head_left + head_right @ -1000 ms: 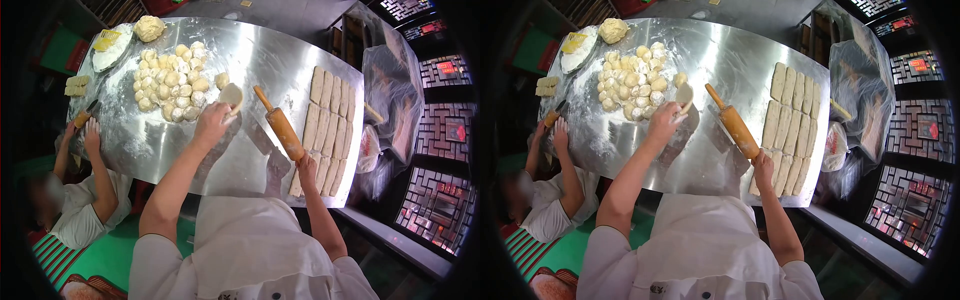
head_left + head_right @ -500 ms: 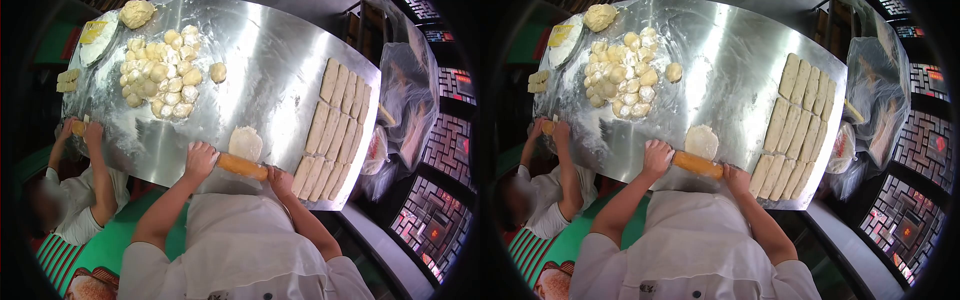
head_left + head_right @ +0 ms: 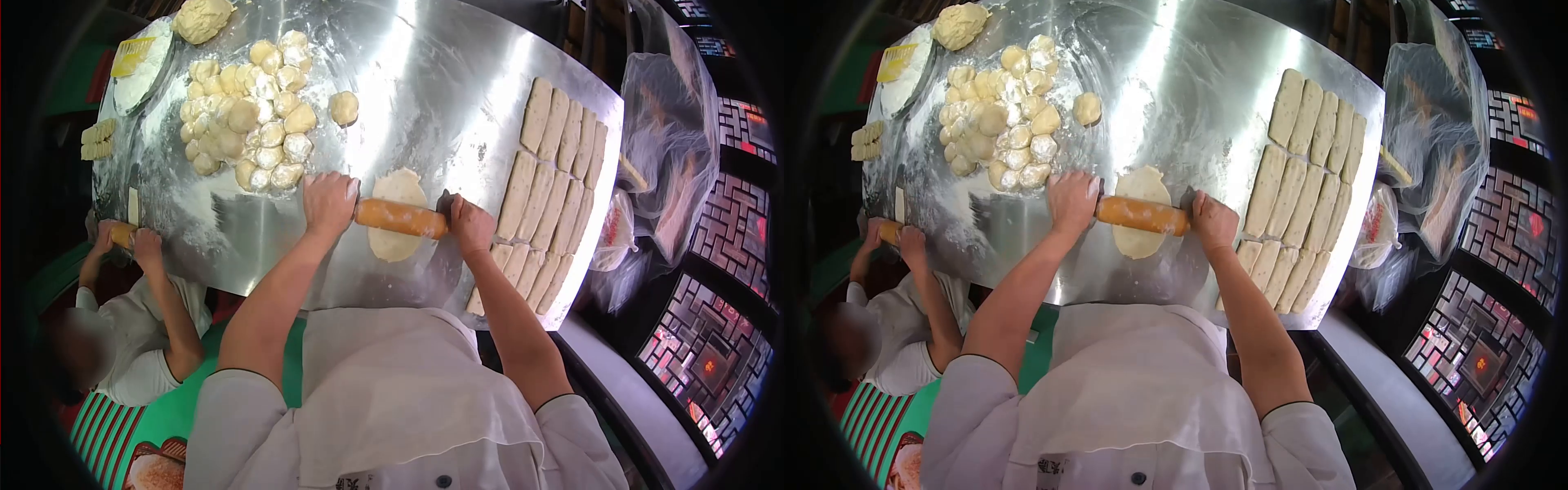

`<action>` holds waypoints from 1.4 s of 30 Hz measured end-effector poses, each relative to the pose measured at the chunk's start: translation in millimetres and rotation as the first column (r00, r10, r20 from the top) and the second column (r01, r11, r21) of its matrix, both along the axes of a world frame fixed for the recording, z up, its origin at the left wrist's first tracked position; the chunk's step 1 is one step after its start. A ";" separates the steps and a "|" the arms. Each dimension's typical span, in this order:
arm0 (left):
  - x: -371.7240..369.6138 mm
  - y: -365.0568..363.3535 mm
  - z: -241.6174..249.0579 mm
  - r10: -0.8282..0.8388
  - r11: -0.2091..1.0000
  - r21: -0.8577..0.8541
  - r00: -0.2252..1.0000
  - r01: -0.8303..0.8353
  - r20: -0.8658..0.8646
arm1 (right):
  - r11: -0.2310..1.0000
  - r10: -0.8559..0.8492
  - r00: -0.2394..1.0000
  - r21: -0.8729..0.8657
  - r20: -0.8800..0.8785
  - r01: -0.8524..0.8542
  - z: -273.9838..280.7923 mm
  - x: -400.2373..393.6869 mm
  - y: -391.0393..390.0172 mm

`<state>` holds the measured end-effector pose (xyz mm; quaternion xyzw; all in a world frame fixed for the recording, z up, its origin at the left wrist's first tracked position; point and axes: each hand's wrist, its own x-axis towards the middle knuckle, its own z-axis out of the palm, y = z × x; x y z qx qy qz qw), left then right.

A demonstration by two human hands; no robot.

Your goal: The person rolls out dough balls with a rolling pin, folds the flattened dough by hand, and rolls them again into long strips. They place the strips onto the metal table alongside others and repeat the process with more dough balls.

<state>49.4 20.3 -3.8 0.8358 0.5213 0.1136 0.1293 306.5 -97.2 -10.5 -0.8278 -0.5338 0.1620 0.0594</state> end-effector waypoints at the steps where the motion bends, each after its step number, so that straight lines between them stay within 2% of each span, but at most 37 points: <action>1: -14.3 -24.5 1.7 -0.020 1.000 -0.003 1.000 0.020 -0.001 | 1.000 0.018 0.999 0.013 -0.033 -0.018 0.3 -11.4 -23.2; 3: -38.7 -67.1 15.0 -0.080 0.996 -0.039 0.997 0.079 -0.023 | 0.996 0.082 0.996 0.022 -0.045 -0.082 -1.2 -31.3 -67.9; 5: -65.9 -107.6 13.0 -0.141 0.979 -0.149 0.990 0.140 0.004 | 0.975 0.180 0.977 0.154 -0.118 -0.161 2.0 -45.5 -102.4; 6: -71.5 -121.2 14.0 -0.142 0.980 -0.143 0.990 0.141 0.002 | 0.968 0.200 0.967 0.184 -0.157 -0.170 -0.6 -48.7 -115.7; 9: -76.4 -133.0 18.9 -0.108 0.966 -0.232 0.994 0.113 0.031 | 0.975 0.195 0.957 0.143 -0.216 -0.167 9.7 -50.8 -123.1; 12: -62.8 -107.3 26.0 -0.074 0.955 -0.281 0.995 0.090 0.067 | 0.987 0.142 0.964 0.101 -0.225 -0.122 6.6 -38.9 -113.1; 14: -37.4 -69.1 22.1 -0.086 0.970 -0.216 0.987 0.114 0.136 | 0.996 0.081 0.984 0.048 -0.159 -0.074 3.8 -23.9 -81.9; 16: -8.3 -34.5 4.9 -0.044 0.978 -0.208 0.996 0.026 -0.080 | 0.994 0.089 0.995 0.068 -0.044 -0.086 -1.6 -4.2 -42.2; 20: 42.1 48.9 -1.7 0.013 0.996 -0.089 0.999 -0.018 -0.051 | 0.994 0.024 0.996 0.101 0.080 -0.032 0.5 36.9 52.9; 23: 59.8 83.2 1.0 0.006 0.989 -0.147 0.995 -0.021 -0.102 | 0.996 -0.007 0.995 0.085 0.104 -0.002 4.3 52.6 90.9; 26: 46.3 57.1 5.6 -0.020 0.987 -0.163 0.997 0.007 -0.078 | 0.995 -0.004 0.998 0.098 0.061 -0.002 -5.8 41.2 58.0; 28: 28.4 20.2 7.2 -0.023 0.990 -0.137 0.998 0.014 -0.063 | 1.000 0.018 1.000 0.021 -0.024 -0.017 0.0 23.6 15.7; 29: 17.8 -3.6 8.5 -0.027 0.994 -0.108 0.999 0.022 -0.047 | 0.990 0.036 0.998 0.136 -0.045 -0.030 -5.0 12.6 -8.3; 31: -6.7 -54.5 5.3 -0.049 0.993 -0.107 0.996 0.042 -0.072 | 0.991 0.091 0.994 0.109 -0.057 -0.084 -0.4 -7.0 -53.0; 32: -18.4 -75.4 7.2 -0.083 0.991 -0.110 0.995 0.076 -0.058 | 0.969 0.174 0.983 0.186 -0.063 -0.160 3.0 -14.6 -71.5; 34: -35.5 -104.8 15.3 -0.116 0.989 -0.101 0.992 0.111 -0.041 | 0.958 0.232 0.965 0.203 -0.119 -0.205 6.1 -24.1 -101.6; 36: -48.6 -124.6 23.2 -0.196 0.954 -0.223 0.980 0.198 0.032 | 0.957 0.240 0.963 0.195 -0.126 -0.213 7.5 -31.5 -124.1; 37: -54.3 -132.7 25.3 -0.196 0.957 -0.212 0.980 0.198 0.029 | 0.959 0.245 0.960 0.181 -0.138 -0.218 6.6 -34.7 -131.5; 39: -62.0 -144.6 25.6 -0.236 0.921 -0.324 0.971 0.217 -0.022 | 0.962 0.242 0.957 0.172 -0.160 -0.214 5.6 -39.0 -141.7; 40: -65.1 -149.0 24.2 -0.241 0.921 -0.319 0.970 0.222 -0.019 | 0.965 0.239 0.954 0.151 -0.183 -0.213 6.1 -39.6 -145.4; 42: -65.8 -147.4 24.6 -0.132 0.917 -0.365 0.986 0.162 0.106 | 0.971 0.224 0.955 0.131 -0.195 -0.201 9.5 -37.8 -143.3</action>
